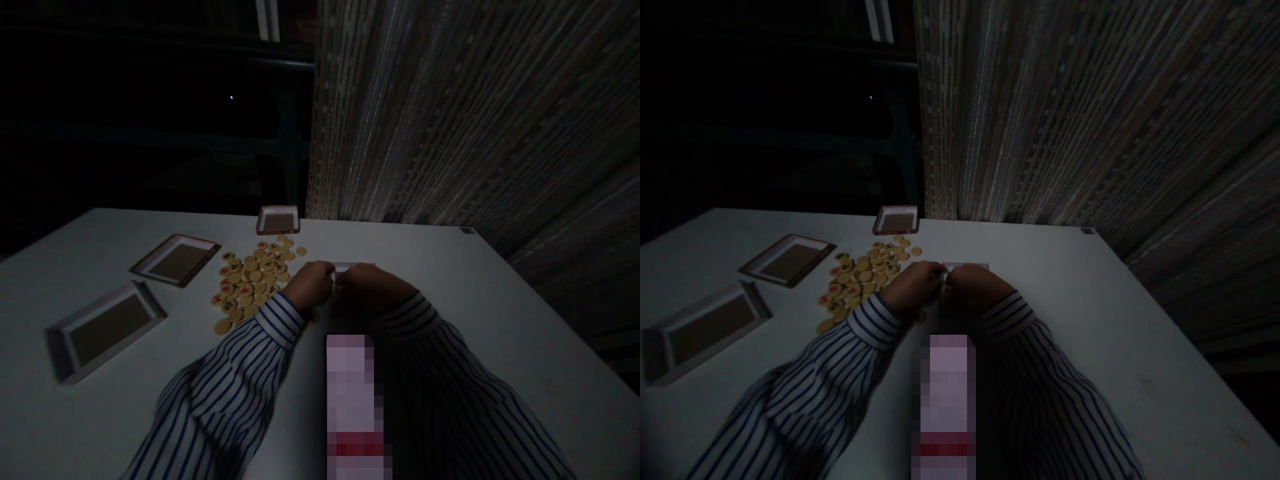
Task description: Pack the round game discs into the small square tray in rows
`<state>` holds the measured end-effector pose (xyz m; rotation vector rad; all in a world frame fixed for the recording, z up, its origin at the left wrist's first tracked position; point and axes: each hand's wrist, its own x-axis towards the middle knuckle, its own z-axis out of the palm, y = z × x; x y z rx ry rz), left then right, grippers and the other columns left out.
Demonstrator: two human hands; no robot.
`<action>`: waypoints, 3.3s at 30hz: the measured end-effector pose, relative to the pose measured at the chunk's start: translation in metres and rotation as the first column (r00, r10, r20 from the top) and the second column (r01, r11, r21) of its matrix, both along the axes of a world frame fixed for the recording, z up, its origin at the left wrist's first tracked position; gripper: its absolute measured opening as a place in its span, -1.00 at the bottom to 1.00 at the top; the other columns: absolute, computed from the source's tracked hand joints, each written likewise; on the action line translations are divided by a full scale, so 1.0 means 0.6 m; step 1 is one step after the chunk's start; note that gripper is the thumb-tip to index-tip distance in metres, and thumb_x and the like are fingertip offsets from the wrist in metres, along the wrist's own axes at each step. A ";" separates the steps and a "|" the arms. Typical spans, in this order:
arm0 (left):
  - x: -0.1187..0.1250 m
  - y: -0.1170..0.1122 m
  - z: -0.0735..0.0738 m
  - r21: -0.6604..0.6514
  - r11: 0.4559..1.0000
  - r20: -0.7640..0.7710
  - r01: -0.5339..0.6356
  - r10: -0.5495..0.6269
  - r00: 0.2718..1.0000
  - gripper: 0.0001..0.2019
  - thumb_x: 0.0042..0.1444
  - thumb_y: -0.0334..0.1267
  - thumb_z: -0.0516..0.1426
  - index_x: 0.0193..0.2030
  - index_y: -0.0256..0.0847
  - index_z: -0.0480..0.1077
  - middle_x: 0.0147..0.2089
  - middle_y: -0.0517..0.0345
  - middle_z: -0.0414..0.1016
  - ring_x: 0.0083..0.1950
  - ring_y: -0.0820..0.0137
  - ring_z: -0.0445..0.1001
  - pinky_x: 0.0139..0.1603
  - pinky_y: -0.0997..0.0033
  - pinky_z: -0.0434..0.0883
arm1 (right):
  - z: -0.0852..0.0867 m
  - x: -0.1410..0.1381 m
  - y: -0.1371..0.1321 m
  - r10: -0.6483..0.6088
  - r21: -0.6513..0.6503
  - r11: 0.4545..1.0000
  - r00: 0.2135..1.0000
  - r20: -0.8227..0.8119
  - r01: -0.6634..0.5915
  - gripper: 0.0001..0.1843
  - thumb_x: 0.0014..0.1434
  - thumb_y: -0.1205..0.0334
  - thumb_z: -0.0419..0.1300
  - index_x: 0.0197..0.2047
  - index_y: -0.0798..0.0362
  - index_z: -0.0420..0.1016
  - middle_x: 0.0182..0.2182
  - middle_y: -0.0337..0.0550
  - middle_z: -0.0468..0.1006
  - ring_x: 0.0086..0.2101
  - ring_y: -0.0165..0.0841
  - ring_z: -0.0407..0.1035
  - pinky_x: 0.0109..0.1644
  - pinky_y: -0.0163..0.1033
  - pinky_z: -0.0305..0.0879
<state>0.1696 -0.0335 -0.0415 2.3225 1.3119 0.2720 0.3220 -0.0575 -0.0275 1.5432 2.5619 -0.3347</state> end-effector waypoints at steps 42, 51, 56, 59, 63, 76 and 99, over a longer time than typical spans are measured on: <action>-0.003 0.005 -0.008 0.056 0.996 0.041 0.067 -0.069 0.997 -0.65 -0.01 -0.44 0.00 -0.09 -0.29 0.45 -0.12 -0.06 0.54 -0.10 0.29 0.48 -0.11 0.41 0.34 | 0.010 0.087 0.008 -0.378 0.030 0.924 0.904 0.199 0.380 -0.64 0.02 0.30 0.05 -0.10 0.18 0.45 -0.19 0.16 0.52 -0.20 -0.16 0.42 -0.25 -0.21 0.24; -0.003 0.004 -0.006 0.048 0.997 0.034 0.056 -0.058 0.998 -0.65 0.01 -0.44 0.00 -0.08 -0.28 0.45 -0.13 -0.06 0.54 -0.11 0.30 0.48 -0.12 0.41 0.34 | 0.009 0.087 0.010 -0.365 0.028 0.930 0.908 0.207 0.367 -0.66 0.03 0.31 0.06 -0.11 0.18 0.45 -0.20 0.16 0.52 -0.22 -0.19 0.42 -0.26 -0.23 0.24; -0.003 0.003 -0.003 0.046 0.997 0.031 0.060 -0.062 0.998 -0.66 0.01 -0.45 0.00 -0.09 -0.27 0.46 -0.13 -0.04 0.55 -0.10 0.29 0.48 -0.11 0.41 0.34 | 0.012 0.086 0.006 -0.363 0.045 0.931 0.907 0.212 0.362 -0.67 0.06 0.30 0.03 -0.12 0.19 0.45 -0.20 0.17 0.52 -0.20 -0.17 0.43 -0.24 -0.21 0.24; -0.004 0.002 0.000 0.056 0.998 0.048 0.038 -0.041 0.998 -0.66 0.02 -0.43 0.02 -0.07 -0.28 0.46 -0.11 -0.05 0.54 -0.07 0.28 0.48 -0.07 0.40 0.34 | 0.017 0.084 0.001 -0.382 0.073 0.924 0.900 0.210 0.376 -0.66 0.09 0.25 0.00 -0.11 0.19 0.44 -0.20 0.19 0.52 -0.21 -0.14 0.43 -0.26 -0.19 0.24; -0.007 0.004 0.005 0.065 0.998 0.078 0.014 -0.019 0.997 -0.66 0.04 -0.40 0.02 -0.04 -0.29 0.44 -0.08 -0.05 0.53 -0.05 0.29 0.46 -0.02 0.39 0.34 | 0.026 0.079 -0.005 -0.390 0.153 0.918 0.901 0.187 0.366 -0.61 0.12 0.20 -0.02 -0.04 0.17 0.41 -0.20 0.18 0.52 -0.21 -0.11 0.42 -0.28 -0.17 0.23; -0.019 0.005 0.030 0.129 0.990 0.159 -0.057 0.037 0.987 -0.70 0.08 -0.31 0.05 -0.05 -0.29 0.43 -0.08 -0.04 0.53 -0.06 0.27 0.48 0.02 0.32 0.34 | 0.058 0.045 -0.019 -0.355 0.239 0.914 0.932 0.079 0.328 -0.64 0.16 0.12 -0.05 -0.06 0.03 0.42 -0.22 0.00 0.55 -0.23 -0.19 0.41 -0.27 -0.19 0.20; -0.080 0.006 0.097 0.217 0.951 0.436 -0.221 0.108 0.893 -0.67 0.07 -0.14 0.07 -0.10 -0.27 0.46 -0.20 0.04 0.56 -0.24 0.33 0.51 -0.22 0.39 0.40 | 0.083 0.024 -0.034 -0.296 0.467 0.815 0.939 -0.173 0.343 -0.72 0.22 0.18 -0.08 -0.16 0.03 0.42 -0.29 -0.12 0.56 -0.31 -0.30 0.40 -0.34 -0.27 0.08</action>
